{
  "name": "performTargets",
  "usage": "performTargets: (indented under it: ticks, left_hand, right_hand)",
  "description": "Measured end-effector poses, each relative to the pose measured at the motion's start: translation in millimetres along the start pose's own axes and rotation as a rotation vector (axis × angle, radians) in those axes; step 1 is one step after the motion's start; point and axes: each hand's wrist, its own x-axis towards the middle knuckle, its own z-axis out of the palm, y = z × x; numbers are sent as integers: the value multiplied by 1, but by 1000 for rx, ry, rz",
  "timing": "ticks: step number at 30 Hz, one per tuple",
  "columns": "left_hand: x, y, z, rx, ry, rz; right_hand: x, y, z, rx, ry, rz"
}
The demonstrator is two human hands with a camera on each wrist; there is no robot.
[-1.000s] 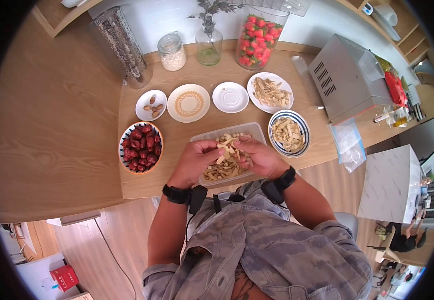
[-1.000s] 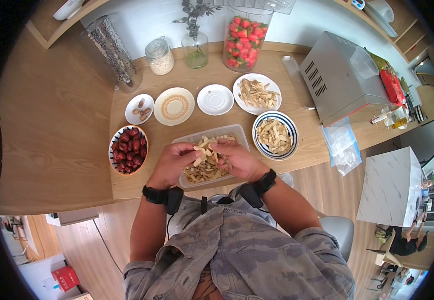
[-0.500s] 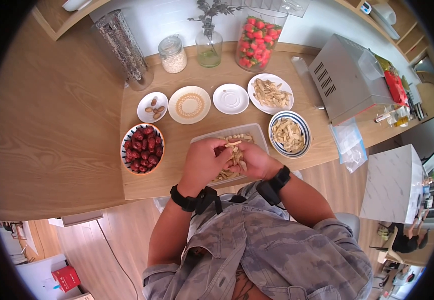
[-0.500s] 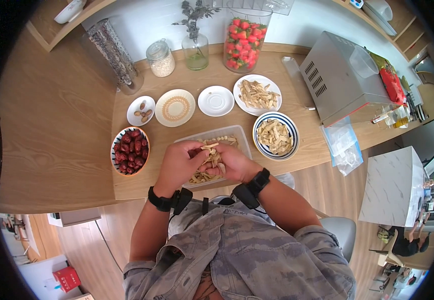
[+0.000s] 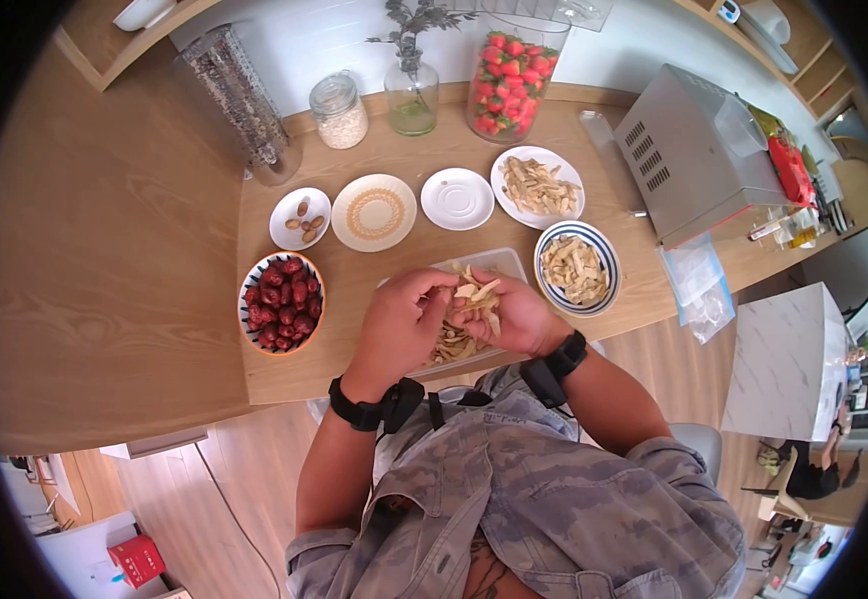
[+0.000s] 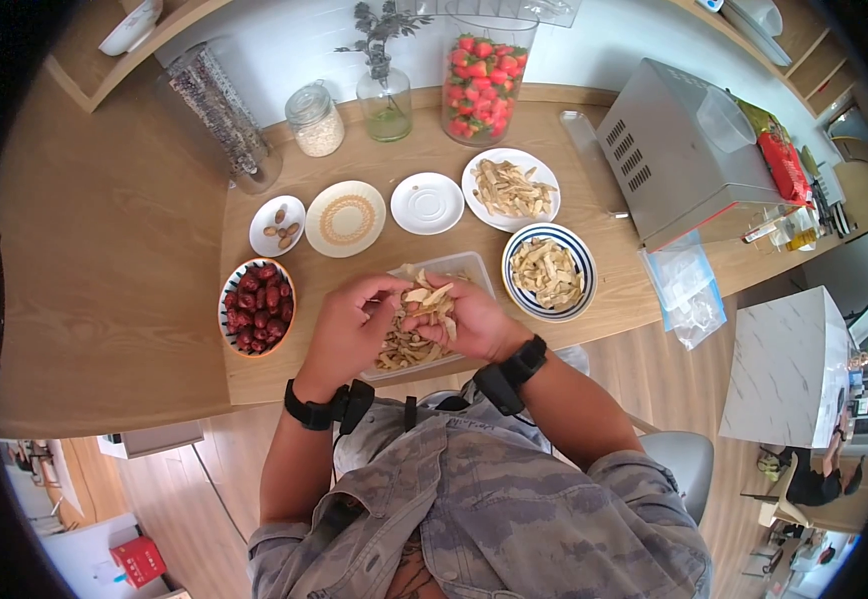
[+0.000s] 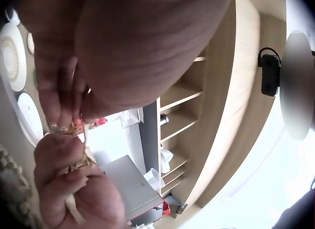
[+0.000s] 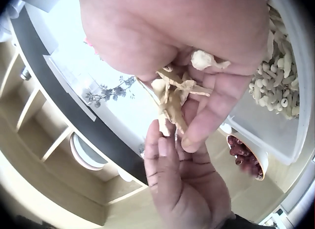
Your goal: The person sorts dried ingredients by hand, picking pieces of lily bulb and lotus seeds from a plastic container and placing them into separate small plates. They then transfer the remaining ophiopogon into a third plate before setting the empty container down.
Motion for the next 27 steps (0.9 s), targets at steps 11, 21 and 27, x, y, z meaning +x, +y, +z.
performTargets:
  ticks: [11, 21, 27]
  left_hand:
    - [-22, -39, -7, 77, 166, -114]
    - [-27, -58, -4, 176, 150, 6]
    - [-27, -54, -5, 174, 145, -28]
  right_hand:
    - [-71, -73, -42, -437, 550, -379]
    - [-101, -100, -74, -863, 917, -414]
    - [-111, -106, -69, -882, 960, -467]
